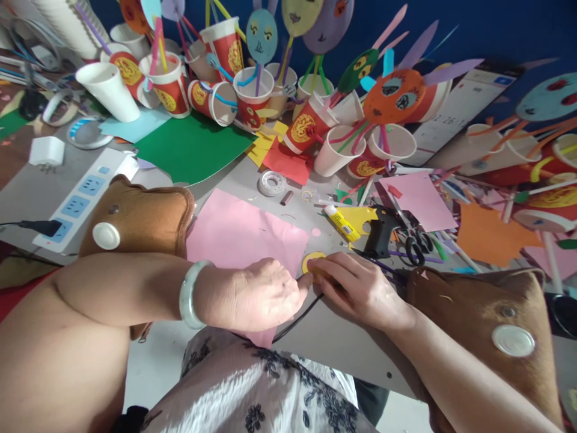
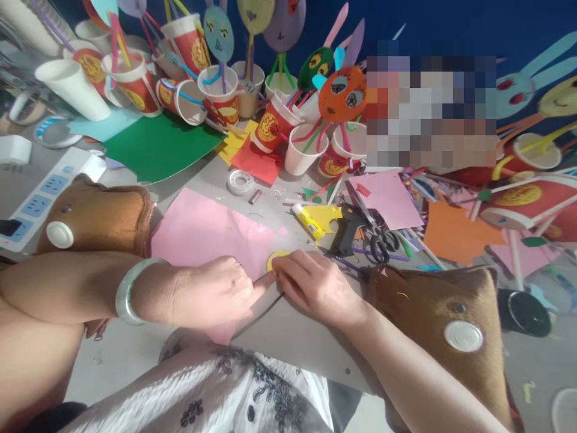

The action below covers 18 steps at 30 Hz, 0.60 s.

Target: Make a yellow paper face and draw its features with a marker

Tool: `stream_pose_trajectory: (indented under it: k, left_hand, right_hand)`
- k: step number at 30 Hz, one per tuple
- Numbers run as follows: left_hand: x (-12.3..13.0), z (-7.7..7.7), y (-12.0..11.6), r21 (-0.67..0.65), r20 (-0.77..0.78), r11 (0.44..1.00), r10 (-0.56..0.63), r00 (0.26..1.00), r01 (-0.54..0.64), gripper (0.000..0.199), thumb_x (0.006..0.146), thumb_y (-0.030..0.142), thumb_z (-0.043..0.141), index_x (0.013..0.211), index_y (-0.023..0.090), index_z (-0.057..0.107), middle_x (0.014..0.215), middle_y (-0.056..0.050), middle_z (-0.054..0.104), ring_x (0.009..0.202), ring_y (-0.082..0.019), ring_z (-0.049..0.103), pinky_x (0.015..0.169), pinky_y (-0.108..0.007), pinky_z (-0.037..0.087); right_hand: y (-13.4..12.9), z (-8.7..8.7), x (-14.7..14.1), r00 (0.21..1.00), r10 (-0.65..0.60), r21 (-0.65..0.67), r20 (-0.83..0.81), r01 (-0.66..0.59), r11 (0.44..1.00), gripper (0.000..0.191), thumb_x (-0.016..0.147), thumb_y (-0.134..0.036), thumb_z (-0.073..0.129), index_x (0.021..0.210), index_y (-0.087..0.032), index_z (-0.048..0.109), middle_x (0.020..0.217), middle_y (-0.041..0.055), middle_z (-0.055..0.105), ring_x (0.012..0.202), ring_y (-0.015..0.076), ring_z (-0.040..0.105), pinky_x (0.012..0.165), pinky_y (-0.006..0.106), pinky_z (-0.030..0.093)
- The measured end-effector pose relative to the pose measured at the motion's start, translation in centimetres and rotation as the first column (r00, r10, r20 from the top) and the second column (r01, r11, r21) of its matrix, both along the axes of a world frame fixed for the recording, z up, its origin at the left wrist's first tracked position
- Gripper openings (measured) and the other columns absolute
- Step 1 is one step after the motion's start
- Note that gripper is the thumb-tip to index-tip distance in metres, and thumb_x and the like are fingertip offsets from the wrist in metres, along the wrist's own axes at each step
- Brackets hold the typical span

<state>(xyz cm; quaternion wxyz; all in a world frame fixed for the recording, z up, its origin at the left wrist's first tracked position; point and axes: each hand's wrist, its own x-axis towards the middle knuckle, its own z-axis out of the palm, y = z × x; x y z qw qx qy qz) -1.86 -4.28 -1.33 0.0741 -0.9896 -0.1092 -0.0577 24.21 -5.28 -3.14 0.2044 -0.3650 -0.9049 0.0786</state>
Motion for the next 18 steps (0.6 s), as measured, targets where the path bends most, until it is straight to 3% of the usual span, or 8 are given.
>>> stream_pose_trajectory:
  k: [4,8,14,18]
  left_hand:
    - [-0.1,0.2,0.1,0.026,-0.010,1.000,0.006,1.000,-0.006,0.048,0.098,0.015,0.044,0.141,-0.003,0.052,0.064,0.001,0.051,0.060,-0.016,0.051,0.060,-0.034,0.033]
    - [-0.2,0.8,0.5,0.013,-0.041,0.999,-0.041,0.998,0.041,0.052,0.095,0.011,0.046,0.144,-0.006,0.050,0.069,-0.001,0.057,0.064,-0.016,0.055,0.058,-0.033,0.035]
    - [-0.4,2.5,1.2,-0.034,-0.114,0.996,-0.091,0.989,0.087,0.048,0.096,0.005,0.039,0.141,-0.003,0.054,0.076,-0.004,0.066,0.068,-0.016,0.060,0.060,-0.030,0.038]
    - [-0.1,4.0,1.7,-0.151,-0.209,0.985,-0.118,0.971,0.087,0.052,0.096,0.010,0.041,0.145,-0.004,0.052,0.087,-0.009,0.072,0.077,-0.019,0.067,0.061,-0.032,0.044]
  right_hand:
    - [0.2,0.3,0.2,0.978,-0.182,0.029,-0.098,0.185,0.982,0.012,0.099,-0.019,0.063,0.110,-0.021,0.066,0.089,0.0058,0.074,0.077,0.0176,0.071,0.071,0.029,0.056]
    - [1.4,1.0,0.2,0.932,-0.352,-0.070,-0.086,0.347,0.935,0.012,0.100,-0.026,0.060,0.104,-0.022,0.071,0.082,0.0050,0.074,0.068,0.0171,0.069,0.063,0.028,0.053]
    - [4.8,1.5,-0.7,0.880,-0.459,-0.247,0.123,0.475,0.845,0.018,0.094,-0.034,0.062,0.092,-0.022,0.075,0.075,0.0039,0.075,0.061,0.0179,0.064,0.059,0.029,0.045]
    - [6.1,1.5,-1.3,0.847,-0.482,-0.341,0.227,0.532,0.775,0.016,0.091,-0.031,0.063,0.091,-0.022,0.076,0.081,0.0037,0.079,0.062,0.0173,0.064,0.059,0.028,0.042]
